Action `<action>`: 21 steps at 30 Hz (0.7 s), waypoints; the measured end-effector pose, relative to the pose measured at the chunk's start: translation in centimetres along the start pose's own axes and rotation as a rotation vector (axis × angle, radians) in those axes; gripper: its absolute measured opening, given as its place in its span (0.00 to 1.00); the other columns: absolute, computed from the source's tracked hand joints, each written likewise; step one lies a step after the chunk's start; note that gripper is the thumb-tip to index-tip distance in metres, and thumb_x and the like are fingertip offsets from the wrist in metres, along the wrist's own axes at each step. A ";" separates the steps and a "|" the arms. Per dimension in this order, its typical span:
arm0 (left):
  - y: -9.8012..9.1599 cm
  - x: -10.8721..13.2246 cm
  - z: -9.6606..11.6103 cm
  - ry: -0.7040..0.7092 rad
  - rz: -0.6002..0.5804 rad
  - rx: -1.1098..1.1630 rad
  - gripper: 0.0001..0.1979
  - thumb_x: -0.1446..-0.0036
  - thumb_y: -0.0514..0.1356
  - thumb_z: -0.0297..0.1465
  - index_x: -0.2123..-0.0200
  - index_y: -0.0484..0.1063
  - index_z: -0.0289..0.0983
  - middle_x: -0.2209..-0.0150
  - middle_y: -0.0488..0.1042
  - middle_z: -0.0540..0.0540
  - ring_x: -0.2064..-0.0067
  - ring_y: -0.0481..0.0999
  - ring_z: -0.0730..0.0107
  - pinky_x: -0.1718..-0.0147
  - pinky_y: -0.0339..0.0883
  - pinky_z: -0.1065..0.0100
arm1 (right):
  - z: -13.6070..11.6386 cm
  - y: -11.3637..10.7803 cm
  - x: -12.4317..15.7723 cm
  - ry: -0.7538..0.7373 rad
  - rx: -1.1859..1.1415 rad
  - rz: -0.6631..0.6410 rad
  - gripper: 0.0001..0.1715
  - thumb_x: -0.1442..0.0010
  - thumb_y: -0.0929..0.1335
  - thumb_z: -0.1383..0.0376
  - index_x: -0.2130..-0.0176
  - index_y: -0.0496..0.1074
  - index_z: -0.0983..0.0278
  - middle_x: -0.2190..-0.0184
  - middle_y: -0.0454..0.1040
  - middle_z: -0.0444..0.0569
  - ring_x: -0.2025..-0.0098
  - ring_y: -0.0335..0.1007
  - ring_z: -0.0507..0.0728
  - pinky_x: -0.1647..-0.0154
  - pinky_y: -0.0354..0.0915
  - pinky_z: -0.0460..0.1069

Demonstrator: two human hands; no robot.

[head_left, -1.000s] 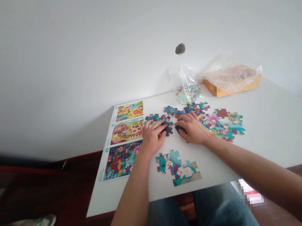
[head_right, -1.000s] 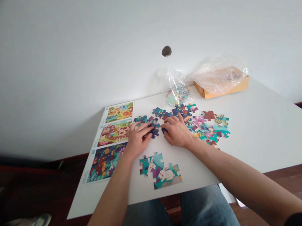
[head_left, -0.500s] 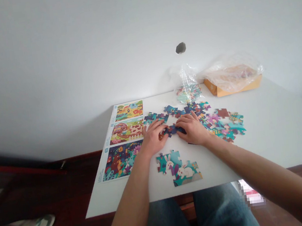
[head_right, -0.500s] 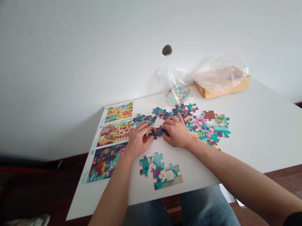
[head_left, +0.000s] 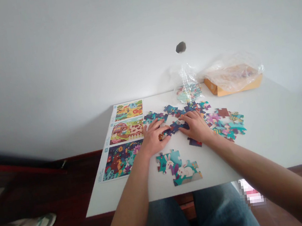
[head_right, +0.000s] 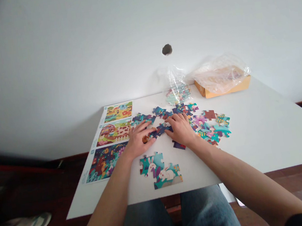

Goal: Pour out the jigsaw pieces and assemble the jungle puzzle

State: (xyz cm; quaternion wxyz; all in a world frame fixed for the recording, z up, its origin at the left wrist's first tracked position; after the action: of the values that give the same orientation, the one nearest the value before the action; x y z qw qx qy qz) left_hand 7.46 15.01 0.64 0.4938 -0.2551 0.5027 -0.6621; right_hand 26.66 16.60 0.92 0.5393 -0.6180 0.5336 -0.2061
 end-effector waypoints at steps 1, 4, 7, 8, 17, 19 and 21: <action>0.1 0.0 0.0 0.000 -0.003 -0.011 0.19 0.40 0.62 0.39 0.46 0.74 0.49 0.33 0.64 0.48 0.31 0.57 0.46 0.35 0.45 0.31 | 0.1 0.0 0.0 0.013 0.010 0.007 0.21 0.39 0.71 0.57 0.48 0.75 0.62 0.54 0.74 0.54 0.50 0.67 0.65 0.43 0.58 0.60; 0.2 0.0 0.1 -0.006 0.002 -0.035 0.24 0.41 0.62 0.40 0.41 0.70 0.49 0.31 0.60 0.46 0.30 0.56 0.45 0.35 0.45 0.32 | 0.5 0.1 -0.2 0.055 0.049 0.015 0.21 0.39 0.71 0.55 0.49 0.76 0.62 0.57 0.74 0.54 0.51 0.67 0.65 0.46 0.59 0.59; 0.2 0.0 0.1 -0.015 0.008 -0.031 0.24 0.42 0.63 0.41 0.42 0.71 0.48 0.30 0.58 0.45 0.30 0.55 0.45 0.35 0.44 0.32 | 0.7 0.2 -0.3 0.091 0.075 0.014 0.19 0.38 0.71 0.54 0.52 0.76 0.61 0.58 0.75 0.53 0.52 0.68 0.65 0.47 0.59 0.58; 0.1 0.0 0.1 -0.016 0.009 -0.025 0.23 0.42 0.63 0.41 0.43 0.72 0.48 0.30 0.58 0.46 0.30 0.55 0.45 0.35 0.45 0.32 | 0.7 0.2 -0.4 0.098 0.079 0.012 0.18 0.38 0.71 0.54 0.52 0.76 0.61 0.58 0.75 0.53 0.52 0.68 0.65 0.47 0.58 0.58; -0.4 0.4 0.0 0.006 0.041 0.047 0.09 0.43 0.63 0.38 0.59 0.80 0.47 0.32 0.62 0.51 0.30 0.54 0.46 0.34 0.45 0.36 | 1.4 0.3 -0.2 0.151 0.063 0.030 0.14 0.37 0.69 0.56 0.55 0.77 0.60 0.58 0.74 0.53 0.52 0.66 0.65 0.47 0.57 0.59; -0.5 0.4 -0.2 0.013 0.057 0.054 0.08 0.41 0.61 0.36 0.61 0.81 0.47 0.33 0.63 0.52 0.30 0.55 0.47 0.33 0.45 0.37 | 1.1 0.0 -0.2 0.129 0.041 0.040 0.14 0.37 0.69 0.56 0.55 0.77 0.60 0.59 0.74 0.53 0.52 0.66 0.65 0.46 0.57 0.59; -0.6 0.4 -0.3 0.020 0.081 0.054 0.09 0.40 0.60 0.34 0.61 0.81 0.47 0.33 0.64 0.52 0.30 0.55 0.48 0.33 0.47 0.39 | 0.4 -0.2 -0.1 0.061 0.010 0.043 0.17 0.39 0.70 0.53 0.54 0.77 0.59 0.58 0.74 0.53 0.51 0.66 0.64 0.44 0.55 0.60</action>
State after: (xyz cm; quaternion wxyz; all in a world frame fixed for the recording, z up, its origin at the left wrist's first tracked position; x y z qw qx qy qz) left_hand 6.80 14.82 0.99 0.5218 -0.2144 0.4995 -0.6575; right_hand 27.09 16.82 0.99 0.5301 -0.5970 0.5621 -0.2158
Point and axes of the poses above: each hand's wrist, its own x-axis away from the middle knuckle, its own y-axis out of the palm, z = x × y, the point moved 6 cm from there along -x, towards the middle knuckle
